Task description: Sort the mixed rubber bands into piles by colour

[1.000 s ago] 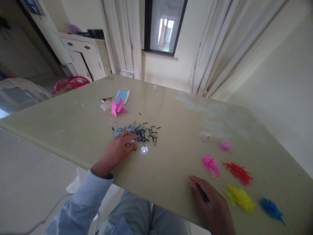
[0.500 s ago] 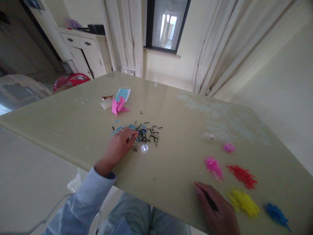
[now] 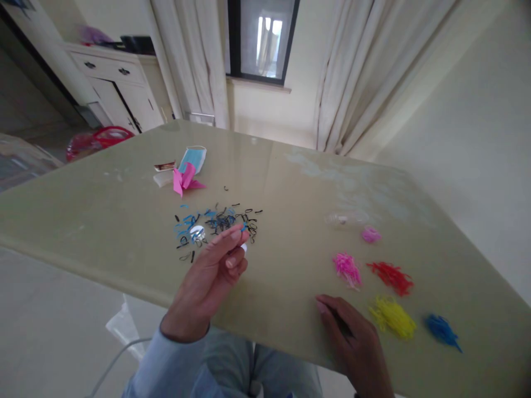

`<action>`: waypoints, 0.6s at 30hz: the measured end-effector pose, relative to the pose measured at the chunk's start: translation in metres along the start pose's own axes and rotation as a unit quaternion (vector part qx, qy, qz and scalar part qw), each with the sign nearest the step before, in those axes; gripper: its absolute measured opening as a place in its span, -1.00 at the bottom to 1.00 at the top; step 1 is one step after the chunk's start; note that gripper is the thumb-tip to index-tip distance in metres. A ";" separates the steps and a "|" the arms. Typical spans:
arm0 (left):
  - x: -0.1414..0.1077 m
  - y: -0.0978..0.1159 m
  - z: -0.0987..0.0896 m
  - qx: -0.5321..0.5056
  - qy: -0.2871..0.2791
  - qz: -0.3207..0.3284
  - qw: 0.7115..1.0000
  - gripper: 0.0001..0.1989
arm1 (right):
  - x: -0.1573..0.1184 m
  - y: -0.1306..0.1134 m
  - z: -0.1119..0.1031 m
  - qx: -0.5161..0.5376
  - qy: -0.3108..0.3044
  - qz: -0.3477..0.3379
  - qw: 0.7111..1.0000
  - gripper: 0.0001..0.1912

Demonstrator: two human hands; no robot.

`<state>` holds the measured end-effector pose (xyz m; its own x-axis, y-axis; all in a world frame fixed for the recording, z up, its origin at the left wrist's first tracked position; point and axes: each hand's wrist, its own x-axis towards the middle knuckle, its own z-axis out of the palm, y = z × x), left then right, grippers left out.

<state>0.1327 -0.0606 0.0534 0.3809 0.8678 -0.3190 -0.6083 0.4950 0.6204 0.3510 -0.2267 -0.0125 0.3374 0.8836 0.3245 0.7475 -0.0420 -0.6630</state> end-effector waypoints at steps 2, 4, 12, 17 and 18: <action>0.003 -0.006 0.009 -0.035 -0.011 -0.022 0.999 -0.87 | -0.001 -0.001 0.000 0.007 0.002 0.003 1.000 -0.75; 0.005 -0.010 0.019 -0.051 -0.023 -0.035 0.998 -0.90 | -0.001 -0.002 0.000 0.014 0.000 0.008 1.000 -0.77; 0.004 -0.030 0.054 -0.064 -0.039 -0.054 0.996 -0.93 | -0.001 -0.002 0.000 0.070 0.002 0.033 0.997 -0.81; -0.001 -0.048 0.074 -0.060 -0.045 -0.091 0.993 -0.85 | 0.000 -0.003 0.003 0.089 -0.004 0.047 0.995 -0.81; -0.002 -0.052 0.078 -0.054 -0.049 -0.096 0.993 -0.84 | 0.000 -0.003 0.003 0.090 -0.006 0.048 0.995 -0.81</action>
<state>0.2182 -0.0916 0.0779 0.5592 0.7516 -0.3498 -0.5867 0.6569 0.4735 0.3470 -0.2255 -0.0125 0.3950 0.8848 0.2471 0.5974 -0.0430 -0.8008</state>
